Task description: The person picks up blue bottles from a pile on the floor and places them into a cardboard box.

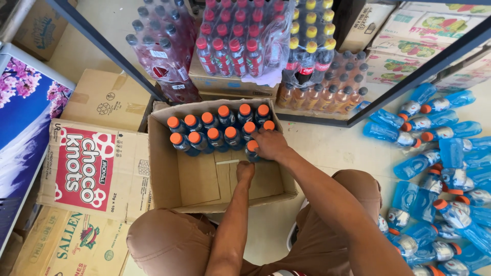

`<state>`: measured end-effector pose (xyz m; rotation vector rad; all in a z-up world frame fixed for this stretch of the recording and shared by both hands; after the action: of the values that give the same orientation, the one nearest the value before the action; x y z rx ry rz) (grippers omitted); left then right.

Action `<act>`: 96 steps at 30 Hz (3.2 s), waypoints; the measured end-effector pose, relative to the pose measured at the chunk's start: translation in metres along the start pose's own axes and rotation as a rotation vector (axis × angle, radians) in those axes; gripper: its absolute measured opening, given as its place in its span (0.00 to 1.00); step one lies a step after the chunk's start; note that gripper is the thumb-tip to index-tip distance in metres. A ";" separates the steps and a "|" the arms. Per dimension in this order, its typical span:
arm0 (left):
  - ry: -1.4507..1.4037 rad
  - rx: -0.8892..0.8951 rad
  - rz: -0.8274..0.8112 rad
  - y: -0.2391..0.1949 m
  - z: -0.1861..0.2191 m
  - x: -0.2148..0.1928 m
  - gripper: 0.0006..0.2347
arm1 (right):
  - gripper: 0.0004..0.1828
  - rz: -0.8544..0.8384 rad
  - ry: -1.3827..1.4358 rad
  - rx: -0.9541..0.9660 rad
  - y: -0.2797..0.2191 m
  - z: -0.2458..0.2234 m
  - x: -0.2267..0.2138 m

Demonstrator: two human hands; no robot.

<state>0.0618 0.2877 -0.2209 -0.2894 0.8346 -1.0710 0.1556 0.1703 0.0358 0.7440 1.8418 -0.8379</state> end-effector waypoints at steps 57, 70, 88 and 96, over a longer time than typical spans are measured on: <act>0.397 0.616 -1.311 -0.245 0.071 0.325 0.18 | 0.35 0.309 0.721 1.001 -0.474 0.352 0.110; 0.316 0.428 -1.232 -0.260 -0.015 0.314 0.20 | 0.50 0.387 0.036 1.016 -0.431 0.245 0.194; 0.251 0.416 -0.990 -0.249 0.045 0.265 0.29 | 0.48 0.327 0.698 0.966 -0.409 0.301 0.218; 0.109 0.384 -0.873 -0.258 0.138 0.224 0.37 | 0.32 0.154 0.597 0.359 -0.291 0.237 0.043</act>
<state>0.0410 -0.0527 -0.0804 -0.2735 0.5721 -2.0463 0.0318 -0.1830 -0.0123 1.4700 2.1303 -0.9214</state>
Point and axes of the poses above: each hand's wrist, its own y-axis towards the middle knuckle, its own x-axis out of the palm, z = x × y, the point moved 10 cm from there along y, towards the middle knuckle, and after that the axes turned 1 degree about -x, right-handed, at the moved point
